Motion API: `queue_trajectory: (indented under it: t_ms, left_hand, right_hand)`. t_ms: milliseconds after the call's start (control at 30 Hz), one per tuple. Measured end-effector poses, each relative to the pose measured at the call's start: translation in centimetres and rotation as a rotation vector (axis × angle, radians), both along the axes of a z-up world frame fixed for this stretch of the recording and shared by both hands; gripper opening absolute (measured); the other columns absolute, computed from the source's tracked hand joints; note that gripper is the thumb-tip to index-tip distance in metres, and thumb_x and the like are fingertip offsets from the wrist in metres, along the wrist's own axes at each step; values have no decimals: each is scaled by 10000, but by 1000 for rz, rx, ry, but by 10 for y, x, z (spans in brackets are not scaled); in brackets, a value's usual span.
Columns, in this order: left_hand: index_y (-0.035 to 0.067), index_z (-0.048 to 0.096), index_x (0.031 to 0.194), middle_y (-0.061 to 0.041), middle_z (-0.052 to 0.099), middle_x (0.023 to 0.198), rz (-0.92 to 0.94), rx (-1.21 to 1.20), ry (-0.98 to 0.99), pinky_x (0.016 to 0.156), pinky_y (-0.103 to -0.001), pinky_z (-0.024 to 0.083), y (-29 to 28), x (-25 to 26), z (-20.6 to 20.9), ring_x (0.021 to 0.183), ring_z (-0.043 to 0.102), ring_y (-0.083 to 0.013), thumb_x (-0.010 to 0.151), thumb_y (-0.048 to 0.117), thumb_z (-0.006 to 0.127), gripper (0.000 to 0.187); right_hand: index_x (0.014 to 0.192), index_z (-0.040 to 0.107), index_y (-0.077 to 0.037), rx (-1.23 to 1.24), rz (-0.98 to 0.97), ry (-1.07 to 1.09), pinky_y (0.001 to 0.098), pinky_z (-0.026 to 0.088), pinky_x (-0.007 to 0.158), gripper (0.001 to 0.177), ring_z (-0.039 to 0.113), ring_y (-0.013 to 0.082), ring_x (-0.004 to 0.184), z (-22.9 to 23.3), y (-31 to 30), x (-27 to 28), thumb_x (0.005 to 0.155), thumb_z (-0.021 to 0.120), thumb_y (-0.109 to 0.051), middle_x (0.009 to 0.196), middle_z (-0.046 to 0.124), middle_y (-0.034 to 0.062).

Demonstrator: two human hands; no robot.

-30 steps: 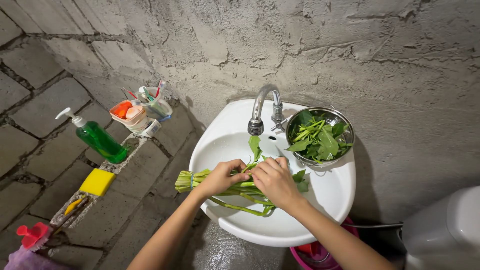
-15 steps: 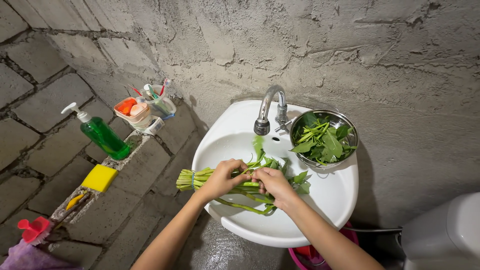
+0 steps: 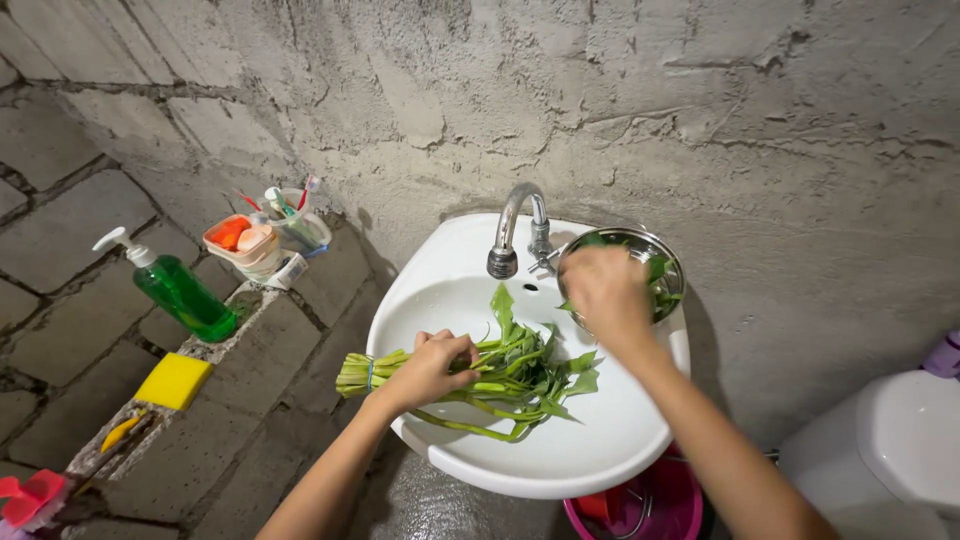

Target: The person plucks leaves and tender stems from a bundle of green leafy vegetables by hand, placing the plucked pieces into a metal bowl in a sink.

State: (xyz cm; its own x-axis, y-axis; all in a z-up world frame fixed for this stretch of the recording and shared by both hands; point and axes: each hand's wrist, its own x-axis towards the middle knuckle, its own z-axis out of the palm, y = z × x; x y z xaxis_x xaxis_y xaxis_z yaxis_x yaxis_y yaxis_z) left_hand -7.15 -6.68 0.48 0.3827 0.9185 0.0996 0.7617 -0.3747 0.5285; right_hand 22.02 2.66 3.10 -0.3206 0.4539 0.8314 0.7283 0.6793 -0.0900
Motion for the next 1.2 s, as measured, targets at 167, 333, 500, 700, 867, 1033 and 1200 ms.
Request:
queue_trajectory:
  t_ms: [167,333,500,700,867,1033,1200]
  left_hand:
    - [123,657,950,-5,680,913,-104,124,163,910,-379,393,-1,0,0,966,587,-226,833,275,787,232]
    - [105,683,886,-43,592,995,-100,296,189,869,-379,410,-9,-5,4,996,549,-244,744,221,809,223]
    - [132,719,883,-15,586,967,-84,267,163,861,-385,391,-21,-11,-1,980,555,-221,776,245,804,177]
    - [146,699,888,-10,594,944,-39,430,168,838,-408,378,-23,-10,-4,970,558,-224,809,262,792,168]
    - [142,672,869,-22,588,944,-53,480,194,831,-407,376,-25,-9,-3,956,553,-233,792,230,762,148]
    - [134,656,877,-31,580,934,-58,455,195,836,-409,376,-21,-10,-3,949,552,-234,803,235,754,159]
    - [131,653,899,-32,582,950,-72,455,175,840,-412,377,-17,-10,-7,958,555,-240,812,233,754,167]
  right_hand:
    - [1000,725,-69,48,492,-231,418,410,881,239,632,239,1018,-30,-56,-48,771,714,-136,999,726,46]
    - [986,764,-115,-189,448,-240,431,395,902,158,609,169,926,-39,-68,-70,834,743,-155,878,691,-10]
    - [969,782,-133,-199,458,-326,447,364,890,189,599,163,908,-35,-68,-75,785,748,-156,868,697,-38]
    - [890,765,-114,-176,435,-420,525,342,908,181,610,172,894,-28,-68,-77,732,775,-201,840,697,-24]
    - [802,765,-122,-329,371,-186,534,311,927,62,645,180,805,-32,-72,-78,772,755,-175,768,718,-16]
    - [818,744,-108,-343,301,-113,500,312,955,59,653,180,806,-43,-76,-77,805,736,-165,785,716,-2]
    - [728,728,-76,-473,143,58,448,339,883,88,644,186,740,-86,-69,-94,758,743,-158,755,734,14]
